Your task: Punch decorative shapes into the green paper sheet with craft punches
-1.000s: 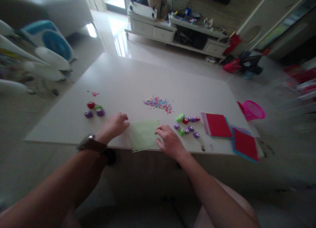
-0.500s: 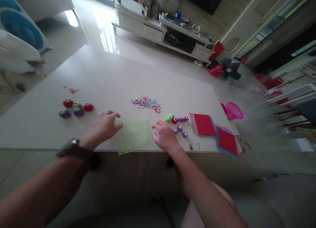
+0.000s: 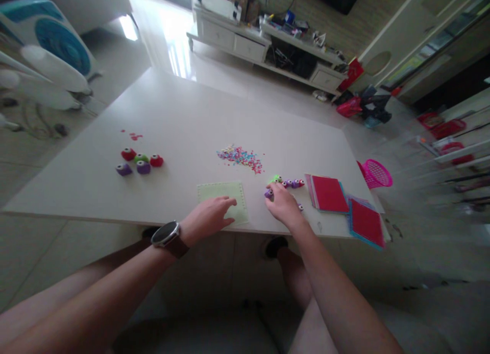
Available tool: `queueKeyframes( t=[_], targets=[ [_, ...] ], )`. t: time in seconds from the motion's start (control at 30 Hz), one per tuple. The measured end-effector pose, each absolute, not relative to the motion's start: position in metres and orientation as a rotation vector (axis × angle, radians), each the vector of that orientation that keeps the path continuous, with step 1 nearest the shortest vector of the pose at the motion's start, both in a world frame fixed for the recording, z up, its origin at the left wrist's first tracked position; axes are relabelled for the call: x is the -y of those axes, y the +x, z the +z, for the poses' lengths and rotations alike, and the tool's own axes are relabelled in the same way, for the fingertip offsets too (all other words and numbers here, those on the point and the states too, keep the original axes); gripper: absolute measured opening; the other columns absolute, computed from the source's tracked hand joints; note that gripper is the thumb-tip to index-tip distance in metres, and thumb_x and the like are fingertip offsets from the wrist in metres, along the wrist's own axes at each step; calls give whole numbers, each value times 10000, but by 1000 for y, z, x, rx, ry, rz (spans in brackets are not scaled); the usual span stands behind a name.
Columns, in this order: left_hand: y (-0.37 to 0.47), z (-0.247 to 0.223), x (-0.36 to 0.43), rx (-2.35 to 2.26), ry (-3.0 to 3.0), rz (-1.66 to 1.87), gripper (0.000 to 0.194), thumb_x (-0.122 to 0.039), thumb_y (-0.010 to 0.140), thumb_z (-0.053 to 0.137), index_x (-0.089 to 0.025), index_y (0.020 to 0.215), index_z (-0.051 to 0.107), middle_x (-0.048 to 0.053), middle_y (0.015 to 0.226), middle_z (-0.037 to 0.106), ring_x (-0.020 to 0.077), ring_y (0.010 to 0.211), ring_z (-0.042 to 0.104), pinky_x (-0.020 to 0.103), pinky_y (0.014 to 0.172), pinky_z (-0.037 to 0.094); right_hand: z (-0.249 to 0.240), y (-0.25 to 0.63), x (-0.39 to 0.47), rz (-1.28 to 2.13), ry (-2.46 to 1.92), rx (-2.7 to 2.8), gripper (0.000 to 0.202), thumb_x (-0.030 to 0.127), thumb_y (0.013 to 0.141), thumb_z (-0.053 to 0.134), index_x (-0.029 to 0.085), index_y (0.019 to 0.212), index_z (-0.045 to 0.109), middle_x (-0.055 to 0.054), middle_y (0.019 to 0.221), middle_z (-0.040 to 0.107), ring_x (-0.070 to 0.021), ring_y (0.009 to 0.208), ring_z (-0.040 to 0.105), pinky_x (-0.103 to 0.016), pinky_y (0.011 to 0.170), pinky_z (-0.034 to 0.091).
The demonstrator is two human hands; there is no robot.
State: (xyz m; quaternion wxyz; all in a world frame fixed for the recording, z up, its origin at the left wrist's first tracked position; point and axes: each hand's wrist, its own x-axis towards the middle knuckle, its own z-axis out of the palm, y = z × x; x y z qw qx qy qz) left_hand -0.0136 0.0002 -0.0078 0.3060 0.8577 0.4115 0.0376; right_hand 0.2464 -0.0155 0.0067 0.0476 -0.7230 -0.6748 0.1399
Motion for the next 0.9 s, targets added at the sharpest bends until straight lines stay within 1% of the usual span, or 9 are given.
queueKeyframes(
  t=[0.07,0.13,0.33,0.43,0.53,0.63,0.77,0.9],
  targets=[
    [-12,-8,3,-1090,2279,91,439,-301,939,689,-203,1366,658,91,1123,742,232,920,694,341,818,506,7,245,15,441,-2197,2072,320,183,925,574,196,1235,654,-136,1284,690,-269,1167,658,-379,986,491],
    [-11,-8,5,-1085,2298,74,463,-296,937,688,-224,1394,657,90,1138,747,236,934,704,339,827,508,8,244,15,444,-2192,2090,319,169,925,573,194,1231,663,-133,1277,692,-267,1164,659,-376,983,490],
    [-11,-8,5,-1060,2325,13,476,-284,934,679,-261,1409,665,89,1152,748,236,956,719,329,841,513,6,248,10,461,-2198,2123,171,148,948,559,171,1025,710,-138,1210,694,-260,1143,649,-360,987,482],
    [-12,-9,4,-1059,2322,-9,471,-274,928,679,-265,1398,669,89,1150,743,238,959,720,329,843,515,7,251,9,442,-2190,2095,145,164,955,565,173,977,708,-141,1215,692,-252,1128,647,-355,1002,476],
    [-12,-11,3,-1041,2316,-3,479,-279,929,681,-275,1408,659,86,1160,738,239,967,719,332,849,519,9,255,8,365,-2210,2032,161,195,948,589,174,1058,704,-141,1222,686,-264,1139,640,-371,1018,476],
    [-13,-15,3,-1032,2321,13,489,-291,925,691,-282,1412,651,85,1179,732,236,967,716,330,849,522,11,261,7,289,-2219,1977,239,189,923,590,162,1140,688,-149,1224,675,-278,1155,631,-384,1033,475],
    [-13,-18,3,-1027,2325,18,495,-293,921,686,-275,1414,647,89,1180,726,231,963,714,324,849,525,11,268,5,235,-2270,1940,292,158,920,533,148,1173,678,-163,1231,678,-293,1142,629,-405,1026,480],
    [-13,-17,3,-1035,2322,7,496,-267,920,663,-285,1415,648,83,1159,726,231,943,712,329,847,528,8,270,4,268,-2272,1960,328,159,924,533,148,1221,670,-167,1289,681,-306,1230,605,-425,1069,463]
  ],
)
